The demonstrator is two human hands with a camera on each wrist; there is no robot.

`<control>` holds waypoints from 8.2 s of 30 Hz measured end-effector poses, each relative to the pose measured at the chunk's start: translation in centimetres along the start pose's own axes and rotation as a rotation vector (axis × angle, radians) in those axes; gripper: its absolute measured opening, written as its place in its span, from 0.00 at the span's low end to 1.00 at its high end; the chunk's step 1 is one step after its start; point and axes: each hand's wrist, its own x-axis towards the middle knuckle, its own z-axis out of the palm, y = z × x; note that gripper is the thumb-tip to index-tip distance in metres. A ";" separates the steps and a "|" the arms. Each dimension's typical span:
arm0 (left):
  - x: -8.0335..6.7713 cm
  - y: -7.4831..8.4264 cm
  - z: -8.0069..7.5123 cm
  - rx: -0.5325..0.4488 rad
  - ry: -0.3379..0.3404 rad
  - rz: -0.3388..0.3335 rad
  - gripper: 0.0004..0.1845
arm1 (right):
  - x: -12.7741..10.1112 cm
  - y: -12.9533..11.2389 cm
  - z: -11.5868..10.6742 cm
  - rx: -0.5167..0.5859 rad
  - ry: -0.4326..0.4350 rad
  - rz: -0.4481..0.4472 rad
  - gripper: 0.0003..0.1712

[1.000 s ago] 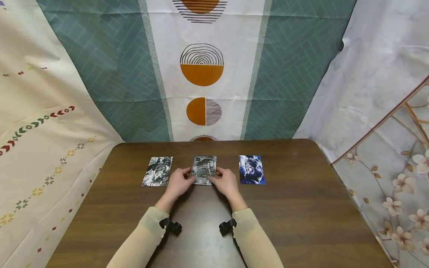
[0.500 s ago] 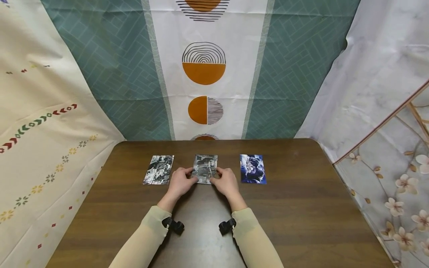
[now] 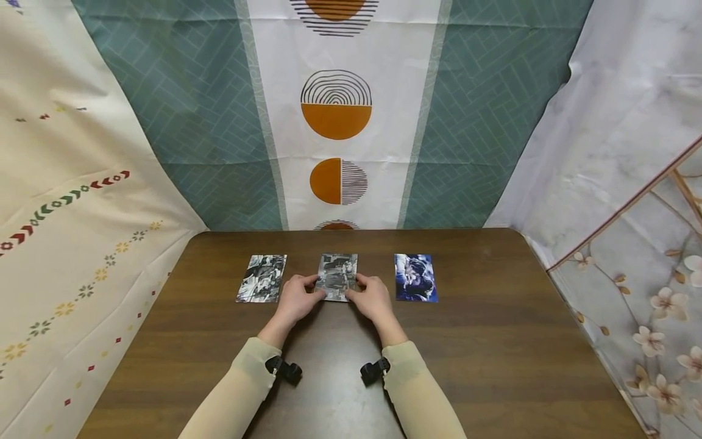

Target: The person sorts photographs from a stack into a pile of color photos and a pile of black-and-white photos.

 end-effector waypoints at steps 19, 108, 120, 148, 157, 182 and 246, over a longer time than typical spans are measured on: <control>0.8 1.1 -1.6 -0.325 0.027 0.058 0.26 | 0.0 -1.7 -1.1 0.247 0.067 0.027 0.36; -0.9 -11.7 -12.6 -0.079 0.160 -0.100 0.31 | 2.1 -12.1 13.7 -0.077 -0.102 -0.136 0.45; -0.7 -11.2 -12.3 -0.006 0.125 -0.108 0.32 | 2.0 -11.7 13.8 -0.152 -0.080 -0.099 0.45; -1.2 -11.1 -12.2 -0.041 0.095 -0.123 0.34 | 0.8 -10.4 12.8 -0.053 -0.141 -0.178 0.48; -1.2 -9.0 -11.3 -0.043 0.132 -0.096 0.38 | 0.2 -7.5 7.7 0.023 -0.087 -0.193 0.45; -0.4 -0.2 -2.3 -0.111 0.032 0.152 0.33 | 0.0 0.4 -1.6 0.027 0.078 -0.008 0.38; -0.5 0.0 -0.3 0.059 -0.027 0.060 0.33 | -0.3 -0.8 0.4 -0.154 0.034 0.022 0.34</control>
